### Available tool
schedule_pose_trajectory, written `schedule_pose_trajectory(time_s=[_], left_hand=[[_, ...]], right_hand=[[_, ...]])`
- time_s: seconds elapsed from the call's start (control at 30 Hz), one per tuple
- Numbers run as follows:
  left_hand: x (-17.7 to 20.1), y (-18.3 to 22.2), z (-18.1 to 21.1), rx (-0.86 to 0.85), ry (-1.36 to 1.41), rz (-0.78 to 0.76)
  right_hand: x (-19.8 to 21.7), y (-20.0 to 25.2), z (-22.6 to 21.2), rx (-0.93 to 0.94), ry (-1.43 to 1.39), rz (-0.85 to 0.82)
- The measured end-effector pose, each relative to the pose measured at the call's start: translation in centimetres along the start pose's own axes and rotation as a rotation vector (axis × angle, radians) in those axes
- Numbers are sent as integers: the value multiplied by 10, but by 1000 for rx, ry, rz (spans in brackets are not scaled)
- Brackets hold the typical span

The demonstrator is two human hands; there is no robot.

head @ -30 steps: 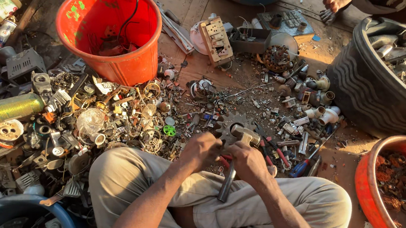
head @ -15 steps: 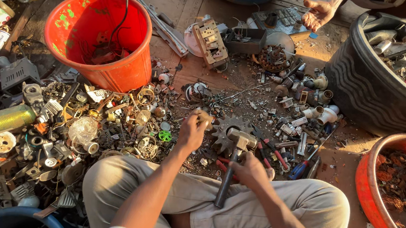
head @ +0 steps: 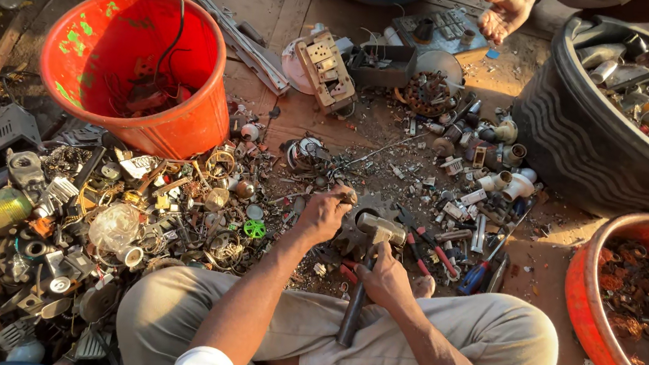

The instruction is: The person sits on the ground surrounded by scrap metal and uses a hammer to repeatedly strike a metal gear-like object, breaking it into smaller pieces. The person occasionally uses pliers to hold or adjust the metal parts during the process.

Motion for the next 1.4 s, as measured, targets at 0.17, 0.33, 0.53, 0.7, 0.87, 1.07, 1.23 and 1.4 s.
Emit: schedule_pose_trajectory(time_s=[0.17,0.33,0.53,0.7,0.87,1.07,1.23,1.4], left_hand=[[4,3,17,-125,11,7],[4,4,19,0,-2,-10],[6,3,27,2,-52,-39],[6,5,23,-107,-4,-27],[5,1,13,-89,-48,-20],[3,2,7,-104,-54,-6],[6,4,14,-212,-197,-56],[5,4,16,-250,-129,42]], right_hand=[[-1,0,1,-1,13,1],[-2,-2,1,-63,27,-63],[-11,-2,7,138,105,79],[-9,-1,8,9,26,4],[88,2,-6,65,135,628],[193,15,-27,117,-54,973],[71,14,-25,-81,34,61],[43,17,-18,58,163,16]])
Point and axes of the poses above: each hand's wrist, its own y-axis away from the middle knuckle, its own x-axis out of the back of the hand, z = x × y, the point moved 1 cm from there along -y, towards the middle knuckle, and after that the axes turned 15 degrees about y, right-handed, at the moved point
